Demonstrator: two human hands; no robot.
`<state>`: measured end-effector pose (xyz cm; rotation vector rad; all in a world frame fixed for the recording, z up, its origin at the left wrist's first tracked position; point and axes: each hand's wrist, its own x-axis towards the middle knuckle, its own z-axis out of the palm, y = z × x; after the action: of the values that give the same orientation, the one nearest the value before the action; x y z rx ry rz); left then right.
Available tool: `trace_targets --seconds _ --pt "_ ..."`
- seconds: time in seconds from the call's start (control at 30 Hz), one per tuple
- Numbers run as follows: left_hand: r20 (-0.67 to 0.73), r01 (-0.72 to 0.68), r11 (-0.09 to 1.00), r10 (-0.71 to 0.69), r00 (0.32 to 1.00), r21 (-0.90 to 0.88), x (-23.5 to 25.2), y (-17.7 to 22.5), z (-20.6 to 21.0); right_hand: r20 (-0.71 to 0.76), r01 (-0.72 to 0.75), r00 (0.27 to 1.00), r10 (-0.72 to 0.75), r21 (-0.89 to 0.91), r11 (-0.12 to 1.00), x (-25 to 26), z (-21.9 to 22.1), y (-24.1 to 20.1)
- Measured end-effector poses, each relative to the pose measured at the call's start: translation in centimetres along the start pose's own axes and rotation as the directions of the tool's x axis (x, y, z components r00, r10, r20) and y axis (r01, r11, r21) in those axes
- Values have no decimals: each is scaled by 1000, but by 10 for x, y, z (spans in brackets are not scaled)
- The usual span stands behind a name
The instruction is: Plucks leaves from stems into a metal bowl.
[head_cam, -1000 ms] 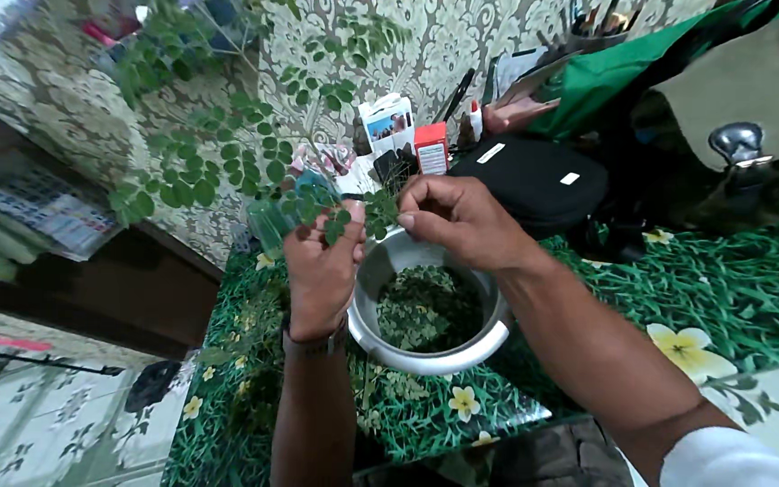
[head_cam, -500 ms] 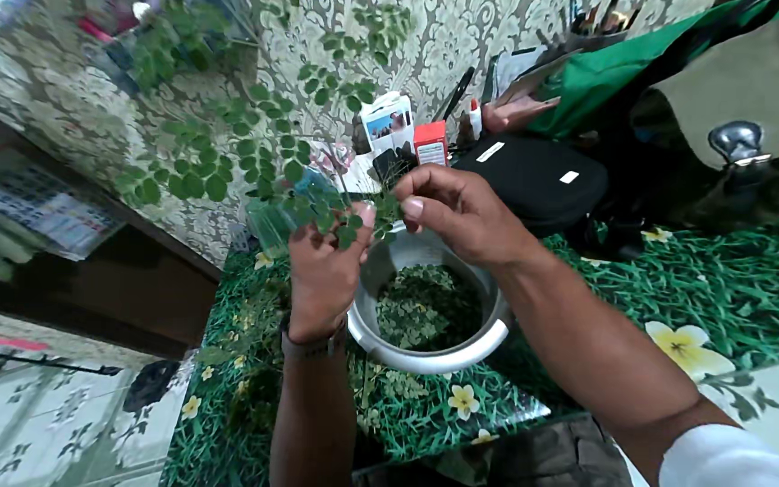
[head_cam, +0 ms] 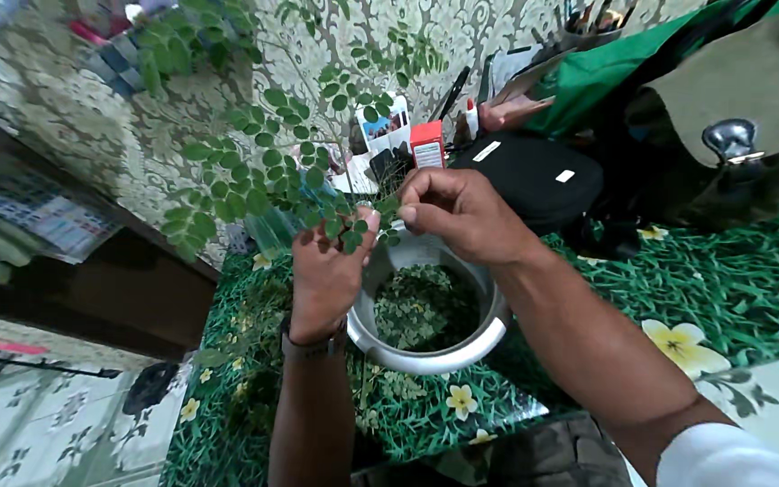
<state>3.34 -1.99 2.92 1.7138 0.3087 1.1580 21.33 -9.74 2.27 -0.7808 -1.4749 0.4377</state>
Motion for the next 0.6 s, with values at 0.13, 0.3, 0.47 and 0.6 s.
trace_targets --seconds 0.13,0.3,0.47,0.6 --pt "-9 -16 1000 16 1000 6 1 -1 -3 -65 21 998 -17 63 998 -1 -3 1" --pt "11 -16 998 15 1000 56 0 -2 2 19 -42 999 42 -20 999 0 4 -2" --pt "37 -82 988 78 996 132 0 -4 3 14 -40 999 40 -19 999 0 9 2" --pt "-6 -49 988 50 999 148 0 -2 -1 -34 -110 993 113 80 991 -2 5 0"
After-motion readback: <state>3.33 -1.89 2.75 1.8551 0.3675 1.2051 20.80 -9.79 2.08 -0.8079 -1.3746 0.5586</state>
